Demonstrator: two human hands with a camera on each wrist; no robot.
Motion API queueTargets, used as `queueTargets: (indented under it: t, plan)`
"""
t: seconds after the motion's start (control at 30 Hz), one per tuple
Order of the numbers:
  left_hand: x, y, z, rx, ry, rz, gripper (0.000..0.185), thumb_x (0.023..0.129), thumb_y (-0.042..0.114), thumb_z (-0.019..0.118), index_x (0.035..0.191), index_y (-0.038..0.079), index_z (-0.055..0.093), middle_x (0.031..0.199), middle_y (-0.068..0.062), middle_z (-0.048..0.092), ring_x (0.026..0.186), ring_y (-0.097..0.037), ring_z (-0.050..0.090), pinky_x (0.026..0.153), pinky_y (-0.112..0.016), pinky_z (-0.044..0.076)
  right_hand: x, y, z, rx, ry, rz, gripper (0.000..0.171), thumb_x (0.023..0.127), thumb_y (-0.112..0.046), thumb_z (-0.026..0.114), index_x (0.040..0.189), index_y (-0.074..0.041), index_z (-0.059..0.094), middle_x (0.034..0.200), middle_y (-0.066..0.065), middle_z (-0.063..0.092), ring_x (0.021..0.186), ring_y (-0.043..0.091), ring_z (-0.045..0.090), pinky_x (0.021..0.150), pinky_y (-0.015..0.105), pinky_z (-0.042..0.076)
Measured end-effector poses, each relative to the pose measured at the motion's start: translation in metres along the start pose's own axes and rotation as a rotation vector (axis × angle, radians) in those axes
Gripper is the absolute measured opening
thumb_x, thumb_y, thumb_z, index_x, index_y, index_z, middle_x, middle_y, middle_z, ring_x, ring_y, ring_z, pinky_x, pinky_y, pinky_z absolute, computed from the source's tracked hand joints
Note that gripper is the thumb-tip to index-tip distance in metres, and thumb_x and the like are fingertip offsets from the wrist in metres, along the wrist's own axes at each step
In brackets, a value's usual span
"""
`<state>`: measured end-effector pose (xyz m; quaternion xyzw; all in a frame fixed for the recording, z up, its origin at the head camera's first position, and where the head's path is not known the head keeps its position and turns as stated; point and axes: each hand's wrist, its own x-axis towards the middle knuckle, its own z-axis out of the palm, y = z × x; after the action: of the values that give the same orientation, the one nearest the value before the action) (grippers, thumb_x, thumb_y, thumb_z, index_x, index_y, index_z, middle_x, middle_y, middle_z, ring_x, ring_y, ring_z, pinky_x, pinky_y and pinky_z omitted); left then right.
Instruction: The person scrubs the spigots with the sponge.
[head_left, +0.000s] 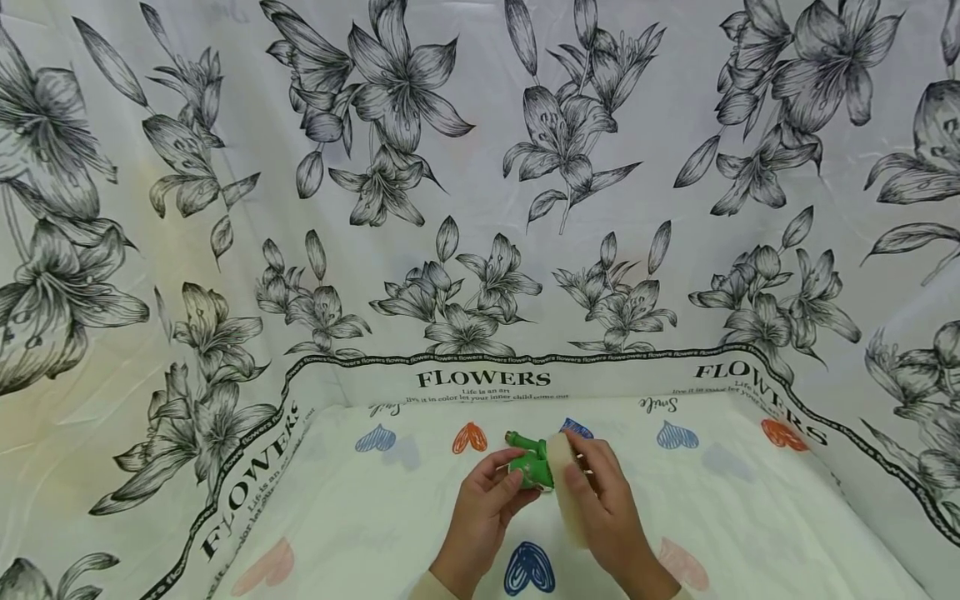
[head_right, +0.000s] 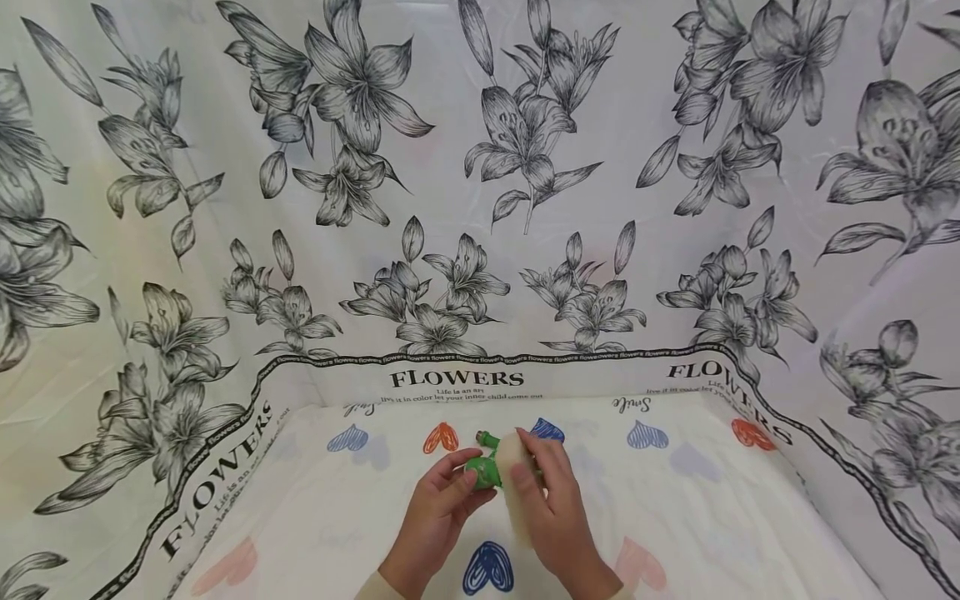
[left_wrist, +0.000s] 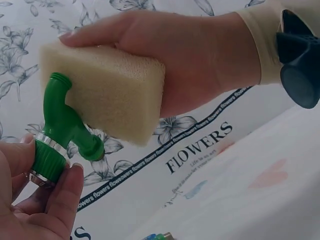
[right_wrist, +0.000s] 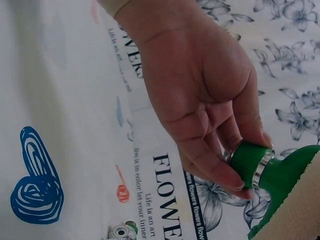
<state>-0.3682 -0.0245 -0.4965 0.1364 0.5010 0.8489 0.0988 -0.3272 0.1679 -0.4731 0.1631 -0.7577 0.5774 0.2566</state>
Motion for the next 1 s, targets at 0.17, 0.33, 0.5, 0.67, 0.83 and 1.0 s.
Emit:
queueTargets:
  t: [0.17,0.33,0.5,0.67,0.83,1.0]
  plan:
    - [0.001,0.0,-0.001,-0.001,0.026,-0.002,0.034,0.108,0.009,0.069,0.14,-0.001,0.063,0.127,-0.02,0.07,0.109,-0.027,0.075,0.102,-0.044,0.059,-0.002,-0.003,0.003,-0.071,-0.018,-0.038,0.052,0.11,-0.012,0.065,0.16,-0.024,0.055,0.132,-0.005,0.056,0.111,0.018,0.057,0.092,0.03,0.056]
    - [0.001,0.0,-0.003,-0.003,0.032,-0.011,0.033,0.108,0.007,0.07,0.139,0.001,0.065,0.127,-0.02,0.07,0.11,-0.027,0.075,0.103,-0.044,0.059,-0.001,-0.004,0.003,-0.094,-0.006,-0.002,0.05,0.109,-0.016,0.069,0.158,-0.021,0.059,0.131,-0.005,0.056,0.112,0.019,0.058,0.093,0.033,0.059]
    - [-0.003,0.0,-0.002,-0.017,0.01,-0.019,0.032,0.108,0.007,0.07,0.139,0.002,0.065,0.123,-0.019,0.07,0.11,-0.027,0.075,0.103,-0.045,0.058,0.001,-0.001,0.0,-0.093,0.016,0.046,0.047,0.108,-0.017,0.07,0.155,-0.016,0.062,0.126,-0.003,0.057,0.107,0.022,0.06,0.086,0.033,0.062]
    - [-0.006,0.002,0.001,-0.027,-0.018,-0.032,0.03,0.108,0.008,0.07,0.137,0.001,0.065,0.122,-0.018,0.071,0.113,-0.027,0.074,0.103,-0.045,0.058,0.003,0.008,-0.004,-0.154,0.068,0.048,0.05,0.104,-0.019,0.077,0.153,-0.013,0.064,0.125,-0.001,0.057,0.107,0.022,0.058,0.083,0.033,0.062]
    - [-0.008,0.004,0.005,-0.028,-0.024,-0.032,0.029,0.108,0.007,0.069,0.136,0.0,0.065,0.119,-0.018,0.072,0.112,-0.027,0.075,0.102,-0.046,0.058,0.006,0.017,-0.008,-0.27,0.125,0.003,0.056,0.1,-0.021,0.083,0.151,-0.008,0.065,0.126,0.004,0.058,0.11,0.021,0.058,0.084,0.039,0.061]
    - [-0.009,0.005,0.006,-0.029,-0.024,-0.046,0.03,0.107,0.007,0.071,0.136,0.001,0.065,0.124,-0.021,0.071,0.114,-0.03,0.075,0.102,-0.046,0.058,0.008,0.023,-0.012,-0.364,0.186,0.016,0.058,0.098,-0.023,0.086,0.15,-0.006,0.065,0.126,0.008,0.059,0.109,0.021,0.059,0.086,0.048,0.059]
